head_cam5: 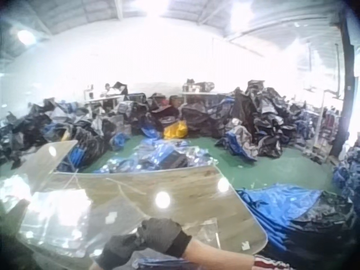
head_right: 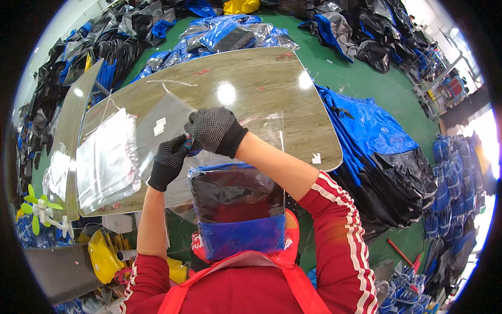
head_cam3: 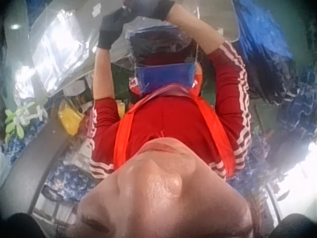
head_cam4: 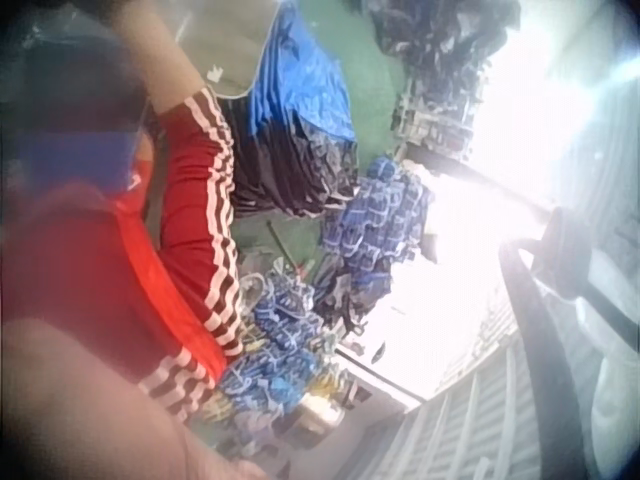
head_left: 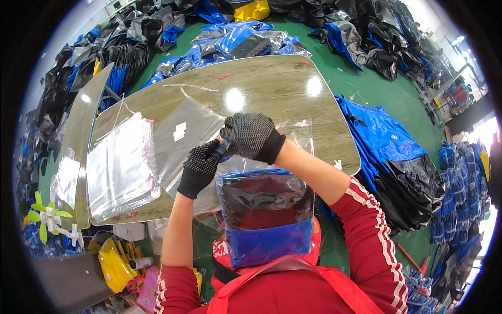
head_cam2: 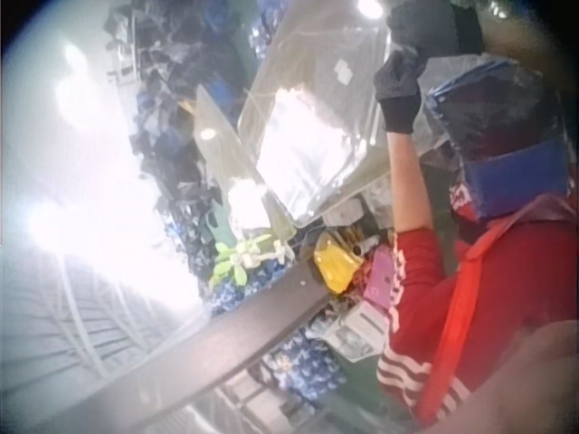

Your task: The person repeatedly folds blue and black soft goods, inserts them into clear plastic bags, and places the sealed packages on a table. The process is repeated multiple times with similar items.

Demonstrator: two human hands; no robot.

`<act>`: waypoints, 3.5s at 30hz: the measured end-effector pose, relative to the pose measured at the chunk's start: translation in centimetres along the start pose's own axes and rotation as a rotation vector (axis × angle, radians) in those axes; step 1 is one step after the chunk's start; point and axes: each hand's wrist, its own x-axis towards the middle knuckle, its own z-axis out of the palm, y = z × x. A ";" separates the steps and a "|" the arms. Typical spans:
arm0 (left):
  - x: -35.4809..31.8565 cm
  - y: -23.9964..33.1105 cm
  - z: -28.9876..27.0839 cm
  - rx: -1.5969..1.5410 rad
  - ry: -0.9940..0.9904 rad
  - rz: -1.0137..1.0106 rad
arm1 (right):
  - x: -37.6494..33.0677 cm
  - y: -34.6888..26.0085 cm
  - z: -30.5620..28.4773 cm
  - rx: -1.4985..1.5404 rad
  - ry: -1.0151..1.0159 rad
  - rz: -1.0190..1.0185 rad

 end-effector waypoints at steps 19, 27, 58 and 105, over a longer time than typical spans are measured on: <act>-1.1 -3.1 -4.6 -0.890 -0.254 -0.433 | -16.6 6.7 -2.0 1.718 0.260 0.814; -9.1 -1.2 -4.0 0.474 -0.479 0.157 | -25.3 -2.6 -6.3 0.291 -0.040 0.401; 22.3 2.2 -2.1 -1.094 -0.010 0.011 | -47.3 24.2 -10.5 -0.392 0.113 1.619; -18.2 -7.2 -32.8 0.321 0.289 -0.360 | -17.1 3.1 -4.0 0.084 0.142 1.429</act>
